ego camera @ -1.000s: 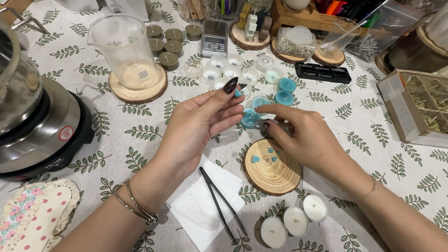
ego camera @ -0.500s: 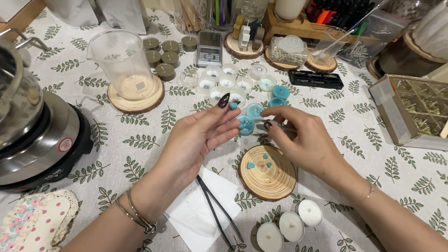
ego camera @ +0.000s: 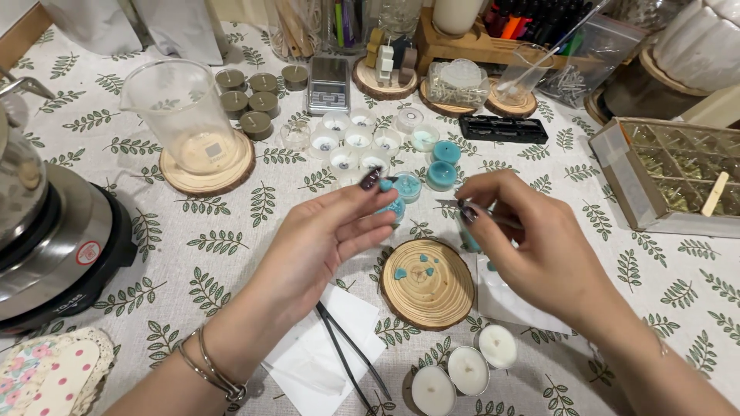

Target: The person places small blue heart-shaped wax pieces onto the surface of white tea light candles. They pick up the hearts from a wooden slice and carefully position them on the candles, which are arranged on a table covered with a leaf-patterned cloth.

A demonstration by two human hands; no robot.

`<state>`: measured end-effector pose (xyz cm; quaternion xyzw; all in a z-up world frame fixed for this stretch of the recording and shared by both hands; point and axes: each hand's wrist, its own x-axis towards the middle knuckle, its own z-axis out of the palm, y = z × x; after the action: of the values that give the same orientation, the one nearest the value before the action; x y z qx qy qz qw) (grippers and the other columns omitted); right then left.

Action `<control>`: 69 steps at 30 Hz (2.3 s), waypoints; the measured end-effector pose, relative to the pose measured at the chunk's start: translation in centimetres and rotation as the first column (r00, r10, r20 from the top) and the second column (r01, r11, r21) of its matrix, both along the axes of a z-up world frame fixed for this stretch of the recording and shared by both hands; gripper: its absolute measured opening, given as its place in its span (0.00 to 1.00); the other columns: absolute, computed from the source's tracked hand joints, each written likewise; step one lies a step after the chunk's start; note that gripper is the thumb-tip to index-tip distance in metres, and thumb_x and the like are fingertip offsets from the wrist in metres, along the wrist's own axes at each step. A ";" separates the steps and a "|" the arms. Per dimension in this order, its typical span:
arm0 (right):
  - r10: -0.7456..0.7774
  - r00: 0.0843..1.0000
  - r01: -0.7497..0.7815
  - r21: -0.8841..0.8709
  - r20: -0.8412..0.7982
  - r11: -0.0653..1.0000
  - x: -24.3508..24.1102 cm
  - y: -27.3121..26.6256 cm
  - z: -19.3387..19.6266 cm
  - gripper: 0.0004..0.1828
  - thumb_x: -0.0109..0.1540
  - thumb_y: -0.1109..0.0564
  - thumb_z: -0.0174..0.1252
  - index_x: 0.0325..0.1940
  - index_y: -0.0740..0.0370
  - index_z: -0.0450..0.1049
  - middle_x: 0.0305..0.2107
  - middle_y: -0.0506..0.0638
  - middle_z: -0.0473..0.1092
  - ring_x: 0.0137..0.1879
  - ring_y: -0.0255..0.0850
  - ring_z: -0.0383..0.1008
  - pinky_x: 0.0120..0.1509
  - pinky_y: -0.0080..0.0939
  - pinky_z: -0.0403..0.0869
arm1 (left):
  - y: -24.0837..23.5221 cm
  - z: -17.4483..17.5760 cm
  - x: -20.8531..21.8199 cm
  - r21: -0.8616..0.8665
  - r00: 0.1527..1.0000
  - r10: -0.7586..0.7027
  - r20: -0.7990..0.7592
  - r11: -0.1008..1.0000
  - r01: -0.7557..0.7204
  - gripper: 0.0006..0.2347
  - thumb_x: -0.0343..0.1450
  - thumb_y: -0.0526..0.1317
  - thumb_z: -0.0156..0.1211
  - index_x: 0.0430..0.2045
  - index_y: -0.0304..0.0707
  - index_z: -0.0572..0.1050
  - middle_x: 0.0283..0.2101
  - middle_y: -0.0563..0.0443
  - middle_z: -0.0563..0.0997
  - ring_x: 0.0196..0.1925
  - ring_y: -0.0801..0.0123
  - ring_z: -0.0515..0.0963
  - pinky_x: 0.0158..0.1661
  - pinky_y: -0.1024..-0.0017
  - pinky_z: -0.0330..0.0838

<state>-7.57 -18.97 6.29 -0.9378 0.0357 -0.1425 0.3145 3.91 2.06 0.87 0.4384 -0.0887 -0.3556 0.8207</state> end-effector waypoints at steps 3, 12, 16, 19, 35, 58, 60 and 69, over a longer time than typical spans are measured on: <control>-0.016 0.997 0.016 -0.001 0.070 1.000 -0.8 -0.6 -0.3 0.15 0.62 0.61 0.57 0.53 0.63 0.72 0.29 0.48 0.76 0.30 0.30 0.77 0.33 0.33 0.75 | -0.9 -0.2 -0.3 0.035 0.994 -0.104 0.018 0.994 0.103 0.17 0.70 0.34 0.57 0.53 0.26 0.74 0.51 0.44 0.84 0.47 0.67 0.85 0.49 0.74 0.81; 0.262 0.963 -0.267 0.079 0.061 0.961 -0.9 -4.7 0.1 0.13 0.62 0.61 0.58 0.51 0.63 0.78 0.42 0.51 0.81 0.45 0.36 0.82 0.49 0.36 0.80 | -1.7 -0.6 -2.8 0.077 0.957 -0.291 0.003 0.954 0.290 0.16 0.70 0.31 0.61 0.51 0.20 0.76 0.41 0.42 0.86 0.40 0.68 0.87 0.44 0.75 0.83; 0.329 0.942 -0.330 0.011 0.068 0.944 -1.2 -5.3 0.1 0.12 0.62 0.60 0.59 0.49 0.63 0.79 0.41 0.50 0.81 0.47 0.40 0.83 0.53 0.41 0.79 | -1.8 -0.7 -3.3 0.077 0.957 -0.289 0.002 0.954 0.288 0.15 0.69 0.33 0.62 0.48 0.22 0.78 0.41 0.42 0.86 0.39 0.68 0.87 0.43 0.74 0.83; 0.411 0.906 -0.410 -0.032 0.105 0.912 -1.3 -5.4 0.3 0.11 0.61 0.61 0.59 0.47 0.64 0.79 0.39 0.50 0.81 0.47 0.42 0.79 0.52 0.42 0.78 | -1.8 -0.9 -3.3 0.066 0.958 -0.287 0.021 0.956 0.285 0.14 0.69 0.34 0.64 0.46 0.22 0.80 0.41 0.42 0.87 0.38 0.69 0.87 0.43 0.74 0.83; 0.406 0.906 -0.400 -0.074 0.119 0.914 -1.8 -4.3 0.9 0.11 0.54 0.64 0.59 0.39 0.63 0.82 0.35 0.49 0.79 0.45 0.39 0.79 0.48 0.38 0.80 | -1.8 -1.5 -3.8 0.015 0.959 -0.268 0.095 0.963 0.268 0.13 0.68 0.35 0.67 0.42 0.21 0.80 0.38 0.42 0.87 0.37 0.70 0.87 0.43 0.74 0.83; 0.432 0.889 -0.427 -0.069 0.150 0.902 -1.6 -3.9 0.8 0.12 0.54 0.65 0.61 0.40 0.62 0.82 0.36 0.49 0.79 0.46 0.40 0.78 0.48 0.38 0.79 | -1.8 -1.3 -4.0 0.009 0.956 -0.276 0.097 0.961 0.277 0.14 0.68 0.35 0.67 0.43 0.22 0.80 0.39 0.43 0.87 0.38 0.70 0.87 0.44 0.74 0.83; 0.436 0.887 -0.431 -0.065 0.152 0.900 -1.6 -3.9 0.8 0.11 0.54 0.65 0.62 0.41 0.62 0.82 0.36 0.49 0.79 0.46 0.41 0.78 0.49 0.38 0.79 | -1.8 -1.3 -4.0 0.014 0.955 -0.284 0.086 0.959 0.284 0.14 0.68 0.35 0.67 0.43 0.22 0.80 0.39 0.43 0.87 0.38 0.69 0.87 0.44 0.74 0.83; 0.430 0.890 -0.426 -0.058 0.152 0.903 -1.6 -3.8 0.8 0.12 0.54 0.64 0.62 0.41 0.61 0.82 0.36 0.49 0.79 0.46 0.40 0.78 0.49 0.38 0.79 | -1.9 -1.6 -4.0 -0.008 0.953 -0.286 0.104 0.957 0.288 0.14 0.68 0.35 0.66 0.44 0.22 0.80 0.39 0.42 0.87 0.39 0.68 0.87 0.44 0.73 0.83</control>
<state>-9.21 -22.79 7.09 -0.9116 -0.1989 -0.1454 0.3292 -0.10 0.18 -0.71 0.4289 -0.1972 -0.4473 0.7597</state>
